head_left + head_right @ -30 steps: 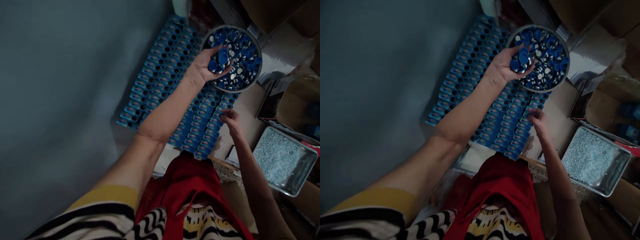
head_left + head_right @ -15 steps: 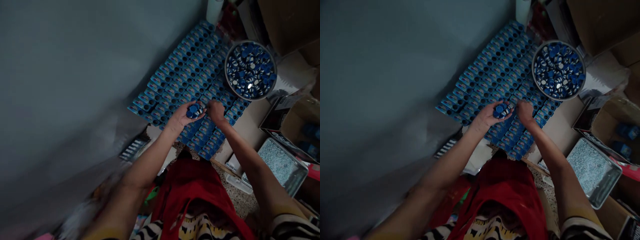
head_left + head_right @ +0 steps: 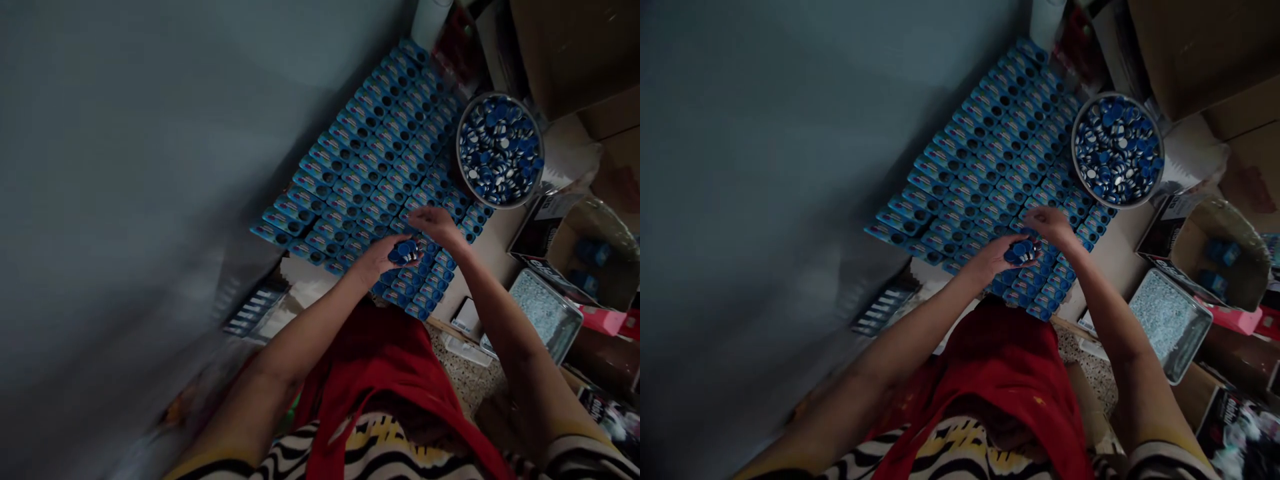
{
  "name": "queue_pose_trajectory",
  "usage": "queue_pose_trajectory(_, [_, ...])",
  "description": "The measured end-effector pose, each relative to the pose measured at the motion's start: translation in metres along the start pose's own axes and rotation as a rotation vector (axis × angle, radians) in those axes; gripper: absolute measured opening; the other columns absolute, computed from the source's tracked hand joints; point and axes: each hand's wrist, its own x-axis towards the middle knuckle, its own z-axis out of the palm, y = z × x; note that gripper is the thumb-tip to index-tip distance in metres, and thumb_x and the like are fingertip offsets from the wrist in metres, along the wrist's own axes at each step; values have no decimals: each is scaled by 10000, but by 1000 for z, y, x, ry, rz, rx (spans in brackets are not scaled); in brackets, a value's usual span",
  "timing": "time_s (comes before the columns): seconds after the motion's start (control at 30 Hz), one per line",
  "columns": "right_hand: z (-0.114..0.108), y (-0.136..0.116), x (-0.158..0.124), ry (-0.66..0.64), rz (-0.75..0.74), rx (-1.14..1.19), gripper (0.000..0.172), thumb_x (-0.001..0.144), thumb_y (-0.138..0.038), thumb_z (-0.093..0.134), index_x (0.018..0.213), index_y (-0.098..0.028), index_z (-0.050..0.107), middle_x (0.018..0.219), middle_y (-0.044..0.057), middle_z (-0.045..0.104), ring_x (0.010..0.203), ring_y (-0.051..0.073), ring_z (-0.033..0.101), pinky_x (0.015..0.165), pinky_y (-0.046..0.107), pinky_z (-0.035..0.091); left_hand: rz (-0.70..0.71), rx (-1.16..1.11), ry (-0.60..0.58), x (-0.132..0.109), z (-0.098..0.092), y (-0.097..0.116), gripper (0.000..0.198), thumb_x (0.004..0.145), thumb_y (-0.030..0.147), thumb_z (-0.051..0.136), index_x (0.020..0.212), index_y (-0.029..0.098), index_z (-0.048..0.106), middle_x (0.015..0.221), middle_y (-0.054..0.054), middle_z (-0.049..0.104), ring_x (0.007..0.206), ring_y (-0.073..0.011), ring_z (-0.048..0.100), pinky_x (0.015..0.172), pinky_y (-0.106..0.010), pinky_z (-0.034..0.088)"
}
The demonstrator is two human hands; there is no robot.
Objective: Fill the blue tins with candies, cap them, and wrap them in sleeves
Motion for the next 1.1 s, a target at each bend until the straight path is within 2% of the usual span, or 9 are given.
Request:
queue_pose_trajectory(0.07, [-1, 5, -10, -103, 91, 48, 142, 773, -266, 720, 863, -234, 825, 673, -1, 750, 631, 203, 685, 638, 303, 546, -38, 38, -25, 5, 6, -5, 63, 956, 220, 723, 902, 218, 755, 851, -78, 821, 892, -305, 824, 965, -478, 664])
queue_pose_trajectory(0.17, [-12, 13, -17, -122, 216, 43, 224, 675, -196, 694, 836, -216, 848, 579, -12, 701, 549, 202, 651, 567, 296, 504, -84, 80, -77, 10, 16, -12, 50, 950, 232, 745, 914, 218, 777, 855, -87, 822, 816, -300, 814, 889, -467, 673])
queue_pose_trajectory(0.33, [-28, 24, -4, 140, 190, -178, 264, 673, -176, 718, 881, -196, 879, 734, 24, 790, 766, 253, 760, 701, 318, 551, -97, 50, -114, 6, 19, -11, 113, 982, 268, 721, 934, 200, 797, 916, -101, 835, 843, -280, 812, 892, -453, 678])
queue_pose_trajectory(0.47, [-21, 23, 14, 297, 101, -365, 193, 763, -184, 727, 896, -198, 866, 900, 51, 830, 946, 290, 788, 898, 382, 583, -6, 27, -98, 1, 9, 4, 162, 1010, 262, 667, 950, 185, 796, 972, -119, 836, 929, -295, 822, 916, -444, 682])
queue_pose_trajectory(0.6, [-16, 19, 36, 232, 29, -528, 137, 791, -123, 726, 858, -216, 800, 993, 69, 813, 1039, 318, 762, 996, 442, 578, 86, -56, -37, -4, 2, 24, 163, 1038, 249, 626, 1004, 160, 758, 974, -109, 826, 928, -269, 830, 928, -440, 693])
queue_pose_trajectory(0.7, [-20, 19, 58, 158, 3, -635, 102, 814, -112, 759, 827, -204, 716, 924, 53, 757, 1081, 293, 741, 1062, 435, 545, 117, -80, -31, -10, 3, 36, 174, 1057, 277, 622, 1044, 149, 740, 992, -106, 821, 967, -273, 836, 957, -465, 693])
queue_pose_trajectory(0.83, [-31, 23, 80, 57, -32, -655, 304, 741, -189, 925, 753, -198, 622, 784, -1, 647, 1058, 268, 728, 1087, 445, 528, 199, -117, -56, -18, 3, 42, 184, 1042, 314, 665, 1127, 173, 747, 1072, -101, 824, 1127, -314, 819, 1041, -516, 667])
queue_pose_trajectory(0.97, [-32, 11, 76, 94, -7, -698, 426, 612, -121, 1000, 777, -230, 622, 819, 8, 680, 1022, 330, 731, 1049, 525, 554, 193, -199, -50, -17, -3, 36, 219, 1036, 320, 663, 1189, 188, 748, 1095, -95, 823, 1109, -303, 827, 1000, -484, 684])
queue_pose_trajectory(1.1, [-22, -5, 49, 170, 1, -578, 247, 731, -116, 874, 804, -235, 670, 906, 37, 756, 1038, 319, 737, 1028, 473, 549, 188, -268, -82, -13, -6, 28, 200, 1035, 314, 661, 1152, 173, 741, 1098, -112, 829, 1042, -270, 840, 973, -433, 693])
